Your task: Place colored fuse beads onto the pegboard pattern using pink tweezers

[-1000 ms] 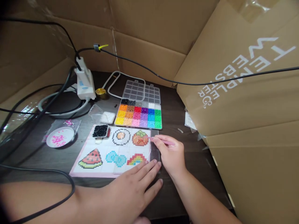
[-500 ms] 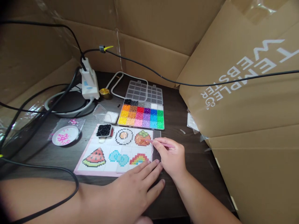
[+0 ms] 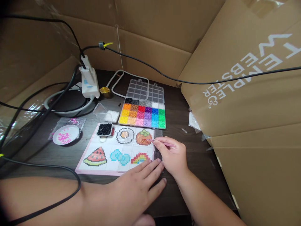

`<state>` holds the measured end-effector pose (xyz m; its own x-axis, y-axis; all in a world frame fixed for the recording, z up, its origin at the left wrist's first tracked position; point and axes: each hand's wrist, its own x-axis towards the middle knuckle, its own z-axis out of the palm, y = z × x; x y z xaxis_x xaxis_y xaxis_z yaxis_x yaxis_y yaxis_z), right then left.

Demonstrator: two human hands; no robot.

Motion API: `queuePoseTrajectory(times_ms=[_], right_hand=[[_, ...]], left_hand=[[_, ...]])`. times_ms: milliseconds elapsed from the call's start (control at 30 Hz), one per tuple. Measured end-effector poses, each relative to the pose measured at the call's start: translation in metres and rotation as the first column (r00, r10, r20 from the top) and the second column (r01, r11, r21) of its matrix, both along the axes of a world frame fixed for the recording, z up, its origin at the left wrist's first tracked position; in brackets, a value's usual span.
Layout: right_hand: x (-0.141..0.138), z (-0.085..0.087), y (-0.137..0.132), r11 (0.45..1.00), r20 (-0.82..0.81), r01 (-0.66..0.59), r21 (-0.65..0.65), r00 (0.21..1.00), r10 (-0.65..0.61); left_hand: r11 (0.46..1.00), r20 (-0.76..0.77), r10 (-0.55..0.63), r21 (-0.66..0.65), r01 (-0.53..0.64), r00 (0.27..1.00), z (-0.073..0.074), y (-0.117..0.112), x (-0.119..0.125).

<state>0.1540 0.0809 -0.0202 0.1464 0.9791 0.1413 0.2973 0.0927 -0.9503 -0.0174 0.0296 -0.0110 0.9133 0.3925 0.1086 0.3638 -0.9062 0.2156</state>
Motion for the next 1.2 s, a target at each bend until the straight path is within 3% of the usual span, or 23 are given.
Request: queuePoseTrajectory(times_ms=[700,967,1200], right_hand=[[0.0052,-0.0052,-0.0007,0.999,0.006,-0.032,0.019,0.999,0.032],[0.002,0.0006,-0.0019,0.978,0.113,-0.168,0.122,0.982,0.154],[0.0016,0.0014,-0.0031,0.98,0.107,-0.155,0.125,0.984,0.141]], left_hand=[[1.0,0.022,0.011,0.016,-0.011,1.0,-0.0033,-0.0006,0.0005],[1.0,0.017,0.015,0.007,-0.015,1.0,-0.0036,-0.0005,0.0016],[1.0,0.009,0.017,0.001,-0.017,1.0,-0.0021,-0.0006,0.0014]])
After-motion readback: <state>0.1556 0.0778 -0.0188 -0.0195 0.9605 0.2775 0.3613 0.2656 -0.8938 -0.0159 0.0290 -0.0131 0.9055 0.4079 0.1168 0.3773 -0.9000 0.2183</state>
